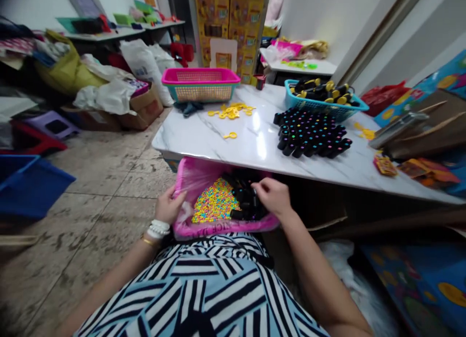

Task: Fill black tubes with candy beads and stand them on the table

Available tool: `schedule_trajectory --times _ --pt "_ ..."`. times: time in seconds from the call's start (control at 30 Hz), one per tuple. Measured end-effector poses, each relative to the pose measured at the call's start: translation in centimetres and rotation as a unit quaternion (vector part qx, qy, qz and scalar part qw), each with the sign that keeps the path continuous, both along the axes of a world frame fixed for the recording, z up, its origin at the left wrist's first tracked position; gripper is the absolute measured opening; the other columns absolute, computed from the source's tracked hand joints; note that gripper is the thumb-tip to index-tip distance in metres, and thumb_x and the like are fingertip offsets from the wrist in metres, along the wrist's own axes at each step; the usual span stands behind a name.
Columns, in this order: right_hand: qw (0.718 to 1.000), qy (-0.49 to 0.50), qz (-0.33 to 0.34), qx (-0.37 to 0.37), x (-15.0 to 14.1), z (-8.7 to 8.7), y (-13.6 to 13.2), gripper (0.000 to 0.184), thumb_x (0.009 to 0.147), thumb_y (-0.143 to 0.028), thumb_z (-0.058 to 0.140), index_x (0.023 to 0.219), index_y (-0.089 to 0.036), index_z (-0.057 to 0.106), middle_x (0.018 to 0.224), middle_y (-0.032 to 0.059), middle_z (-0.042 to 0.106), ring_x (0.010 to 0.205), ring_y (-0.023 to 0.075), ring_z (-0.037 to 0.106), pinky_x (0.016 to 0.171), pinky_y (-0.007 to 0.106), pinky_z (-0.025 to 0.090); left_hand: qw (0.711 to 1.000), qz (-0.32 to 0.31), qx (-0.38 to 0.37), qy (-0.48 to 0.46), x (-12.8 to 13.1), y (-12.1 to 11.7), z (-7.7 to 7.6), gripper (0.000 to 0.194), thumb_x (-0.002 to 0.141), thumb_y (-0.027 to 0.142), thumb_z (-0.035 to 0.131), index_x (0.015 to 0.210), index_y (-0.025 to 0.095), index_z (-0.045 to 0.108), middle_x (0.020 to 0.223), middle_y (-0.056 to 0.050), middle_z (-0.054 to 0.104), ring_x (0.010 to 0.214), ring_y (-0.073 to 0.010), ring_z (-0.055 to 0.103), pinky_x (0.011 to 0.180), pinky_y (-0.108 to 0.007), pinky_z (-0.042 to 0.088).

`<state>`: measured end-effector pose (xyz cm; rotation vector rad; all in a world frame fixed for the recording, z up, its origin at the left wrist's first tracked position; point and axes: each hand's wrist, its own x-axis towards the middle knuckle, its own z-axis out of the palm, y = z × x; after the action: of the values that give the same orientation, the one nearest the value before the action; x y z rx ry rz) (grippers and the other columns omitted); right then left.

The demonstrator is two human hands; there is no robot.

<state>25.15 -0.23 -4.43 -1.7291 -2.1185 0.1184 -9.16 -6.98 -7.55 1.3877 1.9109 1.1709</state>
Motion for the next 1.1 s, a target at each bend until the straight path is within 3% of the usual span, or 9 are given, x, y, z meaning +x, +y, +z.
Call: schedule_trajectory --times 0.1,0.2,0.33,0.53,0.67,0.77,0.87,0.97,1.1 --pt "0.976 -0.055 0.184 -0.105 -3.4 -1.6 -2.5 0.022 0.087 -0.039 0.062 0.098 -0.026 0.076 0.102 0.0028 0.072 0.09 0.0173 0.066 0.076 0.025 0.048 1.0 -0.011 0.005 0.002 0.2 -0.3 0.3 0.044 0.08 0.044 0.059 0.111 0.014 0.073 0.065 0.003 0.063 0.052 -0.0119 0.045 0.055 -0.022 0.038" --pt "0.95 -0.1 0.244 -0.166 -5.0 -2.0 -3.1 0.017 0.078 -0.029 0.07 0.092 -0.025 0.077 0.101 0.0064 0.071 0.09 0.0211 0.067 0.073 0.027 0.049 1.0 -0.02 0.012 0.001 0.7 -1.0 0.7 0.042 0.082 0.04 0.059 0.113 0.016 0.073 0.07 0.002 0.066 0.057 -0.0128 0.049 0.059 -0.023 0.041" --pt "0.94 -0.123 0.244 -0.204 -6.4 -2.2 -2.6 0.012 0.078 -0.026 0.07 0.084 -0.017 0.076 0.094 0.0123 0.071 0.082 0.0234 0.068 0.068 0.03 0.048 1.0 -0.012 0.018 -0.014 1.2 -1.5 0.6 0.043 0.083 0.038 0.058 0.117 0.015 0.071 0.082 -0.001 0.071 0.067 -0.015 0.058 0.067 -0.024 0.046" --pt "0.941 -0.083 0.236 -0.23 -8.3 -2.8 -1.9 0.054 0.097 -0.057 0.046 0.067 -0.019 0.071 0.062 0.005 0.067 0.058 0.0164 0.062 0.058 0.026 0.041 0.999 -0.003 0.021 -0.025 1.0 -1.4 -0.3 0.041 0.082 0.037 0.06 0.115 0.015 0.072 0.083 -0.001 0.071 0.07 -0.015 0.059 0.07 -0.023 0.047" --pt "0.937 -0.05 0.288 -0.189 -7.9 -2.4 -1.5 0.026 0.094 -0.038 0.058 0.107 -0.02 0.071 0.105 0.0059 0.072 0.091 0.0165 0.067 0.078 0.024 0.047 0.999 -0.001 0.022 -0.029 1.0 -1.5 -0.5 0.04 0.083 0.037 0.059 0.112 0.013 0.072 0.079 0.0 0.069 0.067 -0.0143 0.057 0.068 -0.023 0.046" --pt "0.941 -0.054 0.299 -0.151 -8.6 -2.1 -1.4 0.045 0.091 -0.042 0.063 0.13 -0.021 0.06 0.127 0.0094 0.064 0.108 0.021 0.064 0.086 0.028 0.049 0.999 0.004 0.02 -0.032 1.2 -1.6 -0.4 0.04 0.083 0.037 0.059 0.113 0.013 0.071 0.079 0.0 0.069 0.066 -0.0141 0.057 0.067 -0.023 0.046" --pt "0.952 -0.109 0.232 -0.167 -10.3 -2.2 -1.3 0.045 0.09 -0.05 0.061 0.123 -0.018 0.066 0.115 0.0126 0.068 0.1 0.0255 0.067 0.08 0.032 0.051 0.999 0.01 0.02 -0.033 1.3 -1.5 -0.3 0.04 0.082 0.036 0.06 0.114 0.014 0.072 0.081 -0.001 0.071 0.069 -0.015 0.059 0.069 -0.023 0.046" --pt "0.947 -0.128 0.23 -0.182 -11.6 -2.6 -1.2 0.029 0.09 -0.035 0.06 0.114 -0.024 0.072 0.108 0.0095 0.072 0.099 0.0246 0.068 0.079 0.03 0.05 0.999 0.011 0.021 -0.038 1.3 -1.6 -0.4 0.04 0.083 0.036 0.06 0.115 0.015 0.072 0.083 -0.001 0.072 0.069 -0.0154 0.06 0.069 -0.024 0.047" --pt "0.951 -0.118 0.219 -0.186 -12.0 -3.0 -0.9 0.036 0.096 -0.03 0.048 0.128 -0.029 0.066 0.109 0.0059 0.075 0.096 0.0209 0.07 0.078 0.028 0.05 0.998 0.013 0.023 -0.048 1.3 -1.8 -0.5 0.038 0.084 0.035 0.06 0.114 0.016 0.072 0.083 -0.001 0.072 0.072 -0.0161 0.061 0.07 -0.025 0.048"
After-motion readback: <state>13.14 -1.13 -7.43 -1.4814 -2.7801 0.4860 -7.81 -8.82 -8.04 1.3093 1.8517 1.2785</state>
